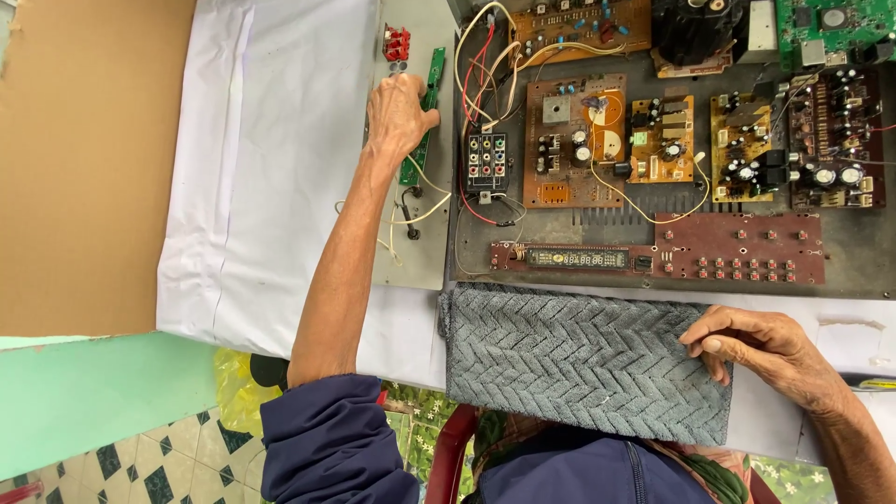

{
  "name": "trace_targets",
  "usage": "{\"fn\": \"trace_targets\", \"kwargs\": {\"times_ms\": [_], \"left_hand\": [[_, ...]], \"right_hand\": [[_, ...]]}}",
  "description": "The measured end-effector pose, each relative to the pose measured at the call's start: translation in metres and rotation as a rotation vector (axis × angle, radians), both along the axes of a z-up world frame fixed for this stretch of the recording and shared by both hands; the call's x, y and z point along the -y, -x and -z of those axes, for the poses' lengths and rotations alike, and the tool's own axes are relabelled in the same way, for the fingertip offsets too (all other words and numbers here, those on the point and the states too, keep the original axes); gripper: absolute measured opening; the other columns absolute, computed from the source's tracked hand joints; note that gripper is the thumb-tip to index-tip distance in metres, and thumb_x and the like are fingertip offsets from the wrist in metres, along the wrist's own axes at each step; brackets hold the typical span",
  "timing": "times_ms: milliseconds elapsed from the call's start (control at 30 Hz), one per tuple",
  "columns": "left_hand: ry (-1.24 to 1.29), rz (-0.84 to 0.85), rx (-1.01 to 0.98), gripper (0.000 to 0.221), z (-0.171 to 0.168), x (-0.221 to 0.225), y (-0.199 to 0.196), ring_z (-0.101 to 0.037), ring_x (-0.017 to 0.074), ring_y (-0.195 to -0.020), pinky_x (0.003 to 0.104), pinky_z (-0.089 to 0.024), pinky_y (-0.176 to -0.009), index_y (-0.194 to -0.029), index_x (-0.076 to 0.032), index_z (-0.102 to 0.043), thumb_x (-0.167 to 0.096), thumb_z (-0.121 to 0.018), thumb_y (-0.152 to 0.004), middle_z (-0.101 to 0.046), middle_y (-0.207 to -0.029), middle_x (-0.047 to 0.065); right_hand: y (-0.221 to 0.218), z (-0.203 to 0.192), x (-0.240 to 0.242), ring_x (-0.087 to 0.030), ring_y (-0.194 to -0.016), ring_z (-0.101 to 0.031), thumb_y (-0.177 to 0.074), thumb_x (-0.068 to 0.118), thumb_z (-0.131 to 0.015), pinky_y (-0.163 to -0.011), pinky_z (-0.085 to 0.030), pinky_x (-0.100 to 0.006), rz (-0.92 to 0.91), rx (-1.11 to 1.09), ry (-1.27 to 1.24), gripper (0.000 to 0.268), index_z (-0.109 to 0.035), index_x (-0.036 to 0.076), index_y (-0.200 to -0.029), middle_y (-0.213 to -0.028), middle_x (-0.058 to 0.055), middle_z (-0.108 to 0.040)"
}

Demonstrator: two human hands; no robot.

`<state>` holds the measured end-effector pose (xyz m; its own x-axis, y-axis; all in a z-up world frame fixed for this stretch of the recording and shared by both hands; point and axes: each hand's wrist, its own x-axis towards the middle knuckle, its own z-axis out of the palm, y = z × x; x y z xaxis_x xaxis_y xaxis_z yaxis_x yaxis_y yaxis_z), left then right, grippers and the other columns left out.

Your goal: Diagnosing and cleaning the internal components of an electronic device using a multimeter, brush, and soldering iron.

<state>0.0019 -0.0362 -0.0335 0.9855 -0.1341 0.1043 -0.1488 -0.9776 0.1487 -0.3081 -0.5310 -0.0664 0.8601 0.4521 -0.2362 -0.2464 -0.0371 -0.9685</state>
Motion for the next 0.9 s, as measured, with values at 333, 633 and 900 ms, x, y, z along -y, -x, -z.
{"fn": "trace_targets", "kwargs": {"times_ms": [333, 633, 900], "left_hand": [[0.479, 0.158, 0.243, 0.025, -0.116, 0.004, 0.12, -0.069, 0.02, -0.081, 0.03, -0.063, -0.078, -0.117, -0.003, -0.073, -0.008, -0.068, -0.093, -0.069, -0.097, 0.009], [0.461, -0.041, 0.695, 0.011, -0.035, -0.001, 0.281, -0.06, 0.0143, -0.076, 0.026, -0.055, -0.061, -0.108, -0.012, -0.07, -0.021, -0.062, -0.107, -0.066, -0.097, 0.005], [0.735, -0.221, 0.668, 0.006, -0.004, 0.026, 0.306, -0.056, 0.0138, -0.075, 0.028, -0.051, -0.065, -0.103, -0.009, -0.074, -0.012, -0.07, -0.099, -0.067, -0.094, 0.005]], "right_hand": [[-0.002, -0.005, -0.002, -0.018, -0.05, -0.068, -0.093, 0.009, -0.064, -0.046, -0.062, -0.029, -0.002, 0.054, -0.015, 0.024, -0.082, -0.003, -0.103, -0.08, -0.014, -0.076], [0.003, 0.004, 0.0, -0.019, -0.053, -0.066, -0.094, 0.007, -0.063, -0.048, -0.062, -0.03, 0.025, 0.076, -0.042, 0.023, -0.078, -0.004, -0.107, -0.085, -0.016, -0.075], [0.003, 0.001, -0.001, -0.021, -0.054, -0.064, -0.095, 0.007, -0.063, -0.05, -0.059, -0.032, 0.048, 0.073, -0.048, 0.023, -0.076, -0.007, -0.105, -0.087, -0.017, -0.074]]}}
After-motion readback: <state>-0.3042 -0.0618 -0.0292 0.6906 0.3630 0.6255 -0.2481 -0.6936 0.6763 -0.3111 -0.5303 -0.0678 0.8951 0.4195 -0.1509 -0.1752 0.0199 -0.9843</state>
